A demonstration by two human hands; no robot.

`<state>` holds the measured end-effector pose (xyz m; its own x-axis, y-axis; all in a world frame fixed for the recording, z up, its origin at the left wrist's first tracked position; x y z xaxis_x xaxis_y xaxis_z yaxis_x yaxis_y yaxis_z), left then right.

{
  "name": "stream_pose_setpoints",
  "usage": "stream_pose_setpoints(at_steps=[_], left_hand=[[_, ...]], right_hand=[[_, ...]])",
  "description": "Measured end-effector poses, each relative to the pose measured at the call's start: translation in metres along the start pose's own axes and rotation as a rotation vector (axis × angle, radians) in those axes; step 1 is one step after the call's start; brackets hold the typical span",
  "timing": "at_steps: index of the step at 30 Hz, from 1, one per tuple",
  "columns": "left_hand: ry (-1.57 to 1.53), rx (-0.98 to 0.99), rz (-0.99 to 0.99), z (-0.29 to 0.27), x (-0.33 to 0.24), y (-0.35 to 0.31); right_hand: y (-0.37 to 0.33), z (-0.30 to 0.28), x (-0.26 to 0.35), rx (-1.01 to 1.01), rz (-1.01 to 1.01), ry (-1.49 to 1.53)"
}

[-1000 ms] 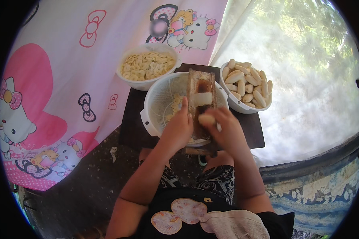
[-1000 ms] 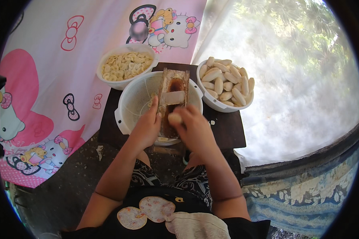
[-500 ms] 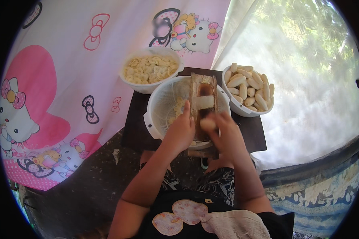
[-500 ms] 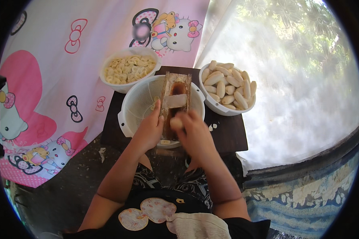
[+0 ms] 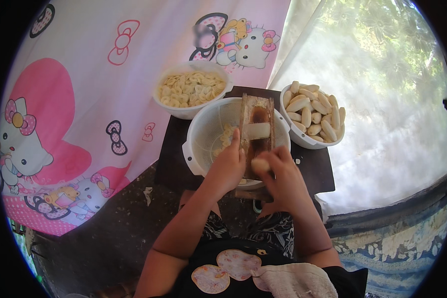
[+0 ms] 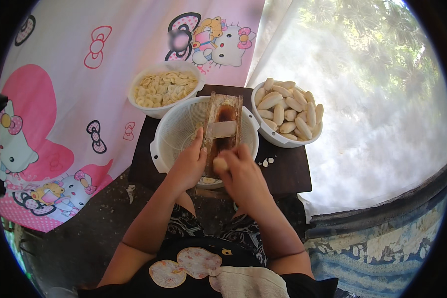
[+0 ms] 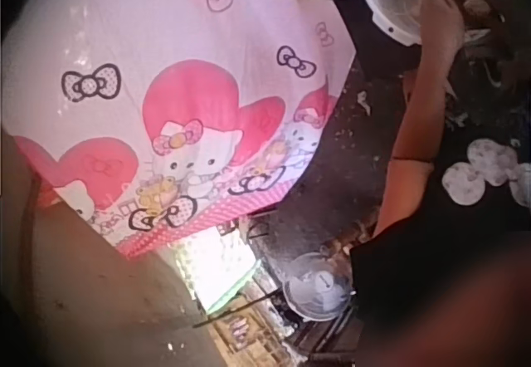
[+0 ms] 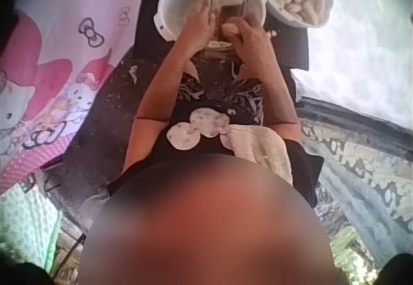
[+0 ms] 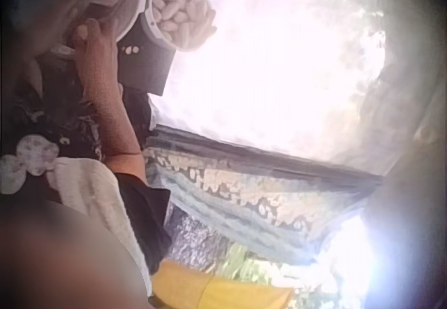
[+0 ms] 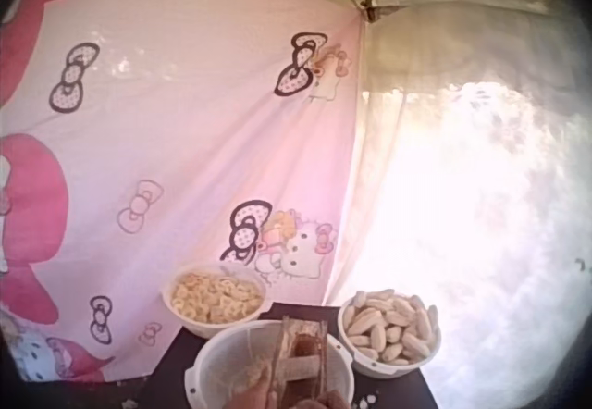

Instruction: The person grates peeled bananas using a handheld grater over a white bowl. They repeatedly pick bananas from a bowl on the right, grate them into the bowl below, and continue the process throughout the clip.

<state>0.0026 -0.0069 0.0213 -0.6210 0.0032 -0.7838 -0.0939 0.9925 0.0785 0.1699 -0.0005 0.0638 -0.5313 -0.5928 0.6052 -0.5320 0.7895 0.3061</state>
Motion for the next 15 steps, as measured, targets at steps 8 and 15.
stream_pose_setpoints(at_steps=[8, 15], left_hand=[[0.051, 0.006, -0.014, 0.002, 0.002, 0.002], [-0.004, 0.020, -0.034, 0.000, -0.001, 0.000]], right_hand=[[0.124, 0.004, -0.065, -0.249, -0.023, -0.064], [0.005, 0.001, 0.008, -0.054, 0.028, 0.052]])
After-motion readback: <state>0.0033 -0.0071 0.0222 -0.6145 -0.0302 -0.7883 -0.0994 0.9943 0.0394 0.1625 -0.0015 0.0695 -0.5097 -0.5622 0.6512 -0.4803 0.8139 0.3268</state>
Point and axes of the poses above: each hand's wrist, its own y-axis towards the middle knuckle, its own z-axis out of the palm, x = y × z, the point moved 2 cm from there along y, towards the middle knuckle, and after that the axes turned 5 degrees about y, right-handed, at the moved point
